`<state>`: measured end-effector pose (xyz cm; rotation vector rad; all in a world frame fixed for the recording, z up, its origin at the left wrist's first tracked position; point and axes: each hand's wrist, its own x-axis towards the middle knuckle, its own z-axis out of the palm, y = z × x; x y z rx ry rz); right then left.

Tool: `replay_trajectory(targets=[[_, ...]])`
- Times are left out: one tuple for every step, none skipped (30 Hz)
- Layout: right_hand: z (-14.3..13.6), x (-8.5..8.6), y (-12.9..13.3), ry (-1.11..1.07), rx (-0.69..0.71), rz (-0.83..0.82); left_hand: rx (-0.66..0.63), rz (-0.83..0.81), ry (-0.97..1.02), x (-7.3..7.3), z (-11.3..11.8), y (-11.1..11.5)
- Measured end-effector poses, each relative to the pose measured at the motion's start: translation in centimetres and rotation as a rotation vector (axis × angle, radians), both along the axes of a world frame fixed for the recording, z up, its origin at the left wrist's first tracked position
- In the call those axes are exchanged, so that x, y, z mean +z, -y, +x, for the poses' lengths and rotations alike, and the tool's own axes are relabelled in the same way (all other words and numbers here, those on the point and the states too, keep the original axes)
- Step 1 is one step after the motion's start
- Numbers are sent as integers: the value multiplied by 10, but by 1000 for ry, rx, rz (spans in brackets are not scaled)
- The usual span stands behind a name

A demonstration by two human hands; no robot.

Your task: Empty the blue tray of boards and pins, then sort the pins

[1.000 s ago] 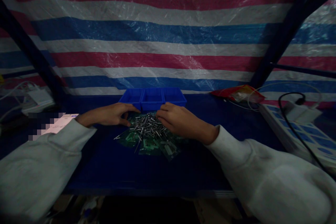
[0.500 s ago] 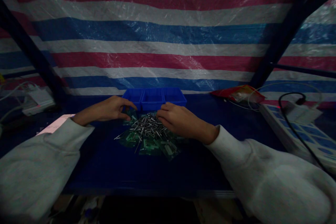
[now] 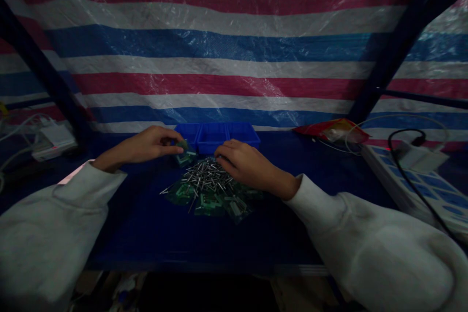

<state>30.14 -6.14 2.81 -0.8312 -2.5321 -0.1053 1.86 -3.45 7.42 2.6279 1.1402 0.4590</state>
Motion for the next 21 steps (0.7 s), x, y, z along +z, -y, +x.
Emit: replay_trajectory(targets=[[-4, 1, 0, -52, -6, -20, 10, 5, 33, 0, 1, 0], [-7, 3, 1, -106, -11, -49, 15, 5, 76, 0, 2, 0], [-11, 5, 2, -161, -13, -88, 12, -7, 126, -1, 4, 0], [-15, 7, 4, -216, -12, -142, 4, -26, 183, -2, 7, 1], [-19, 8, 5, -272, -9, -206, -5, -48, 244, -3, 10, 2], [-22, 10, 6, -332, -4, -273, -10, -68, 303, -4, 13, 3], [-25, 10, 7, -397, 3, -340, -13, -83, 357, -6, 17, 4], [-26, 10, 7, -467, 11, -407, -14, -93, 406, -8, 21, 6], [-28, 10, 7, -538, 17, -473, -17, -107, 450, -10, 25, 7], [-28, 8, 6, -606, 26, -536, -25, -127, 494, -13, 28, 8], [-28, 7, 5, -668, 35, -596, -38, -158, 534, -15, 31, 8], [-28, 5, 4, -719, 43, -648, -51, -198, 567, -19, 34, 8], [-28, 4, 3, -758, 49, -688, -64, -239, 591, -23, 36, 8], [-27, 3, 2, -784, 55, -712, -73, -273, 604, -26, 38, 8], [-26, 3, 1, -798, 57, -722, -74, -287, 605, -30, 39, 8], [-25, 3, 0, -802, 55, -721, -70, -273, 596, -34, 40, 8], [-24, 3, 0, -800, 47, -712, -59, -231, 576, -37, 41, 9], [-23, 3, -1, -795, 36, -697, -49, -166, 546, -40, 42, 10], [-23, 4, -1, -792, 24, -680, -44, -84, 510, -42, 42, 12], [-22, 4, -1, -793, 11, -663, -47, 4, 467, -44, 43, 14], [-21, 4, -1, -800, -2, -651, -55, 90, 424, -45, 43, 16]])
